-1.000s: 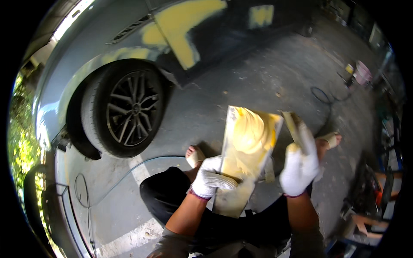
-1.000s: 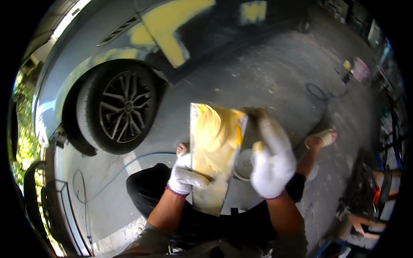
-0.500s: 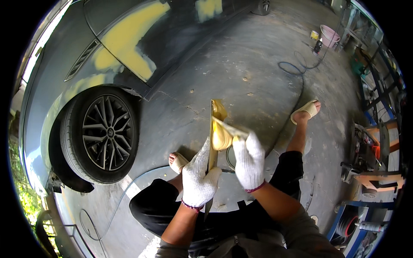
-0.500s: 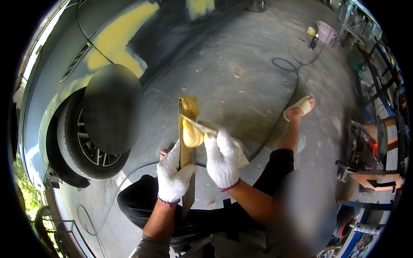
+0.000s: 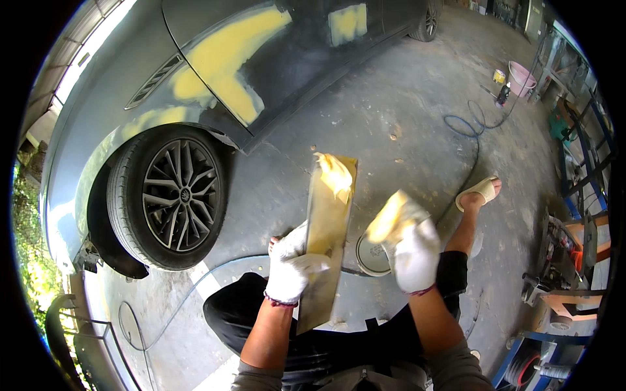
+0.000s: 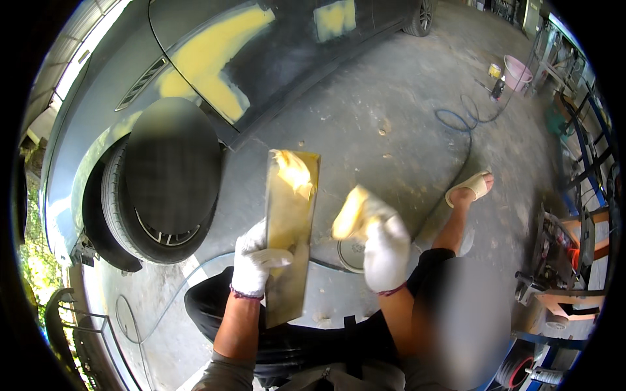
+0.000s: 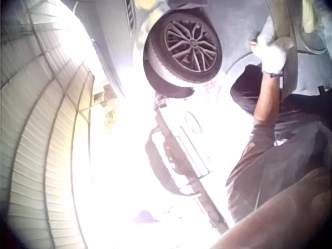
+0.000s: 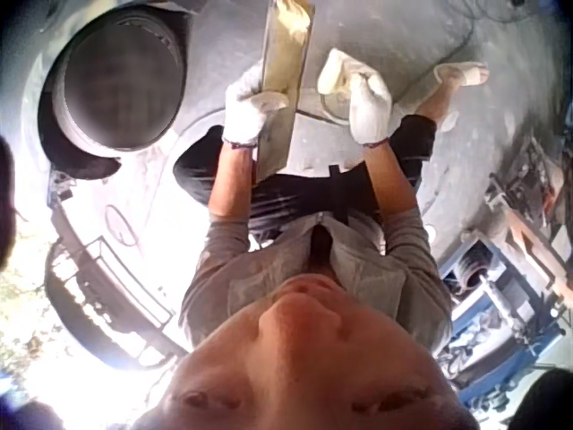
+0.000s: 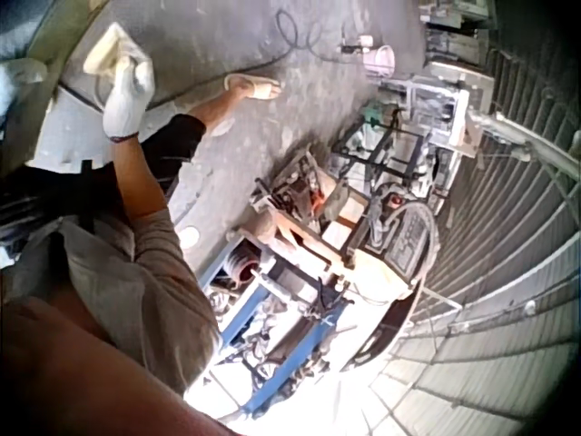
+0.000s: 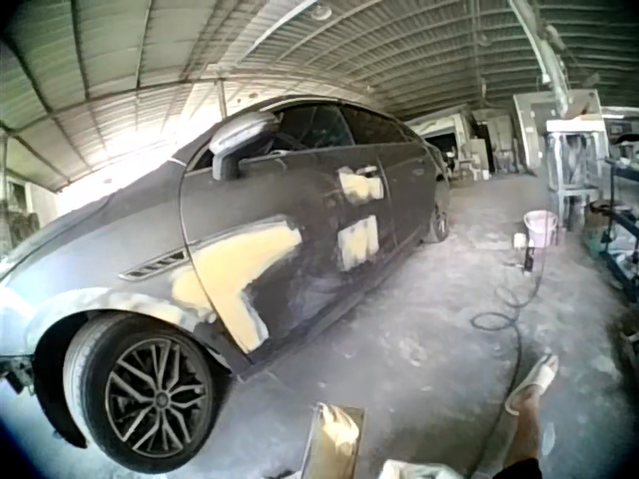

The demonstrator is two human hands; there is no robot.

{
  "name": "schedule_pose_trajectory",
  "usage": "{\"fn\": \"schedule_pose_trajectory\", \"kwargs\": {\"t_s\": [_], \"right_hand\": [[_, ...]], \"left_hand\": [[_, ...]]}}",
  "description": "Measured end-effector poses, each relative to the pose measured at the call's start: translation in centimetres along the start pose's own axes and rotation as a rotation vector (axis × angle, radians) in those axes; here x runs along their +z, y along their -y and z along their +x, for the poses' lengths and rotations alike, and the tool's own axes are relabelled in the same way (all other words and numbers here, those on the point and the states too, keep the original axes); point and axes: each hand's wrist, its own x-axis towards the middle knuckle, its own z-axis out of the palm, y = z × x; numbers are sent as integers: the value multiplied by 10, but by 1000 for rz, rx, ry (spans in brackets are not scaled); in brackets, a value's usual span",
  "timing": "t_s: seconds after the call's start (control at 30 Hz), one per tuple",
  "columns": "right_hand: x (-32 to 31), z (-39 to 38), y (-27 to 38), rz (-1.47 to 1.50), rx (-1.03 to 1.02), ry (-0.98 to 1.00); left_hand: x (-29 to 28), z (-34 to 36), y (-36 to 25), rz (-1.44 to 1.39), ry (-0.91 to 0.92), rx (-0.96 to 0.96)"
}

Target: The person prepares yellow body filler by mixing it with a hardener on a metal palette, then applies the mixture to the side panel of a gray car using a spreader. They smooth the filler over the surface near the wheel arch and door vent.

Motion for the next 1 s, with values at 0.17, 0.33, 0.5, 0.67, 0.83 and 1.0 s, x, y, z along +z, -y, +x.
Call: {"fn": "schedule_pose_trajectory", "kwargs": {"t_s": [0.17, 0.33, 0.5, 0.67, 0.83, 1.0], "right_hand": [[41, 13, 51, -640, -503, 146], [77, -11, 51, -412, -237, 347], [56, 9, 41, -893, -361, 377], [72, 13, 46, -983, -828, 318], [52, 0, 16, -1008, -755, 497], [50, 0, 19, -601, -198, -53]], "left_hand": [[-10, -1, 116, -1516, 440, -375], [19, -13, 94, -1323, 287, -322], [4, -17, 60, -1179, 198, -159], [10, -20, 30, -465, 113, 166], [17, -21, -7, -295, 62, 308], [28, -25, -23, 66, -15, 271]]}}
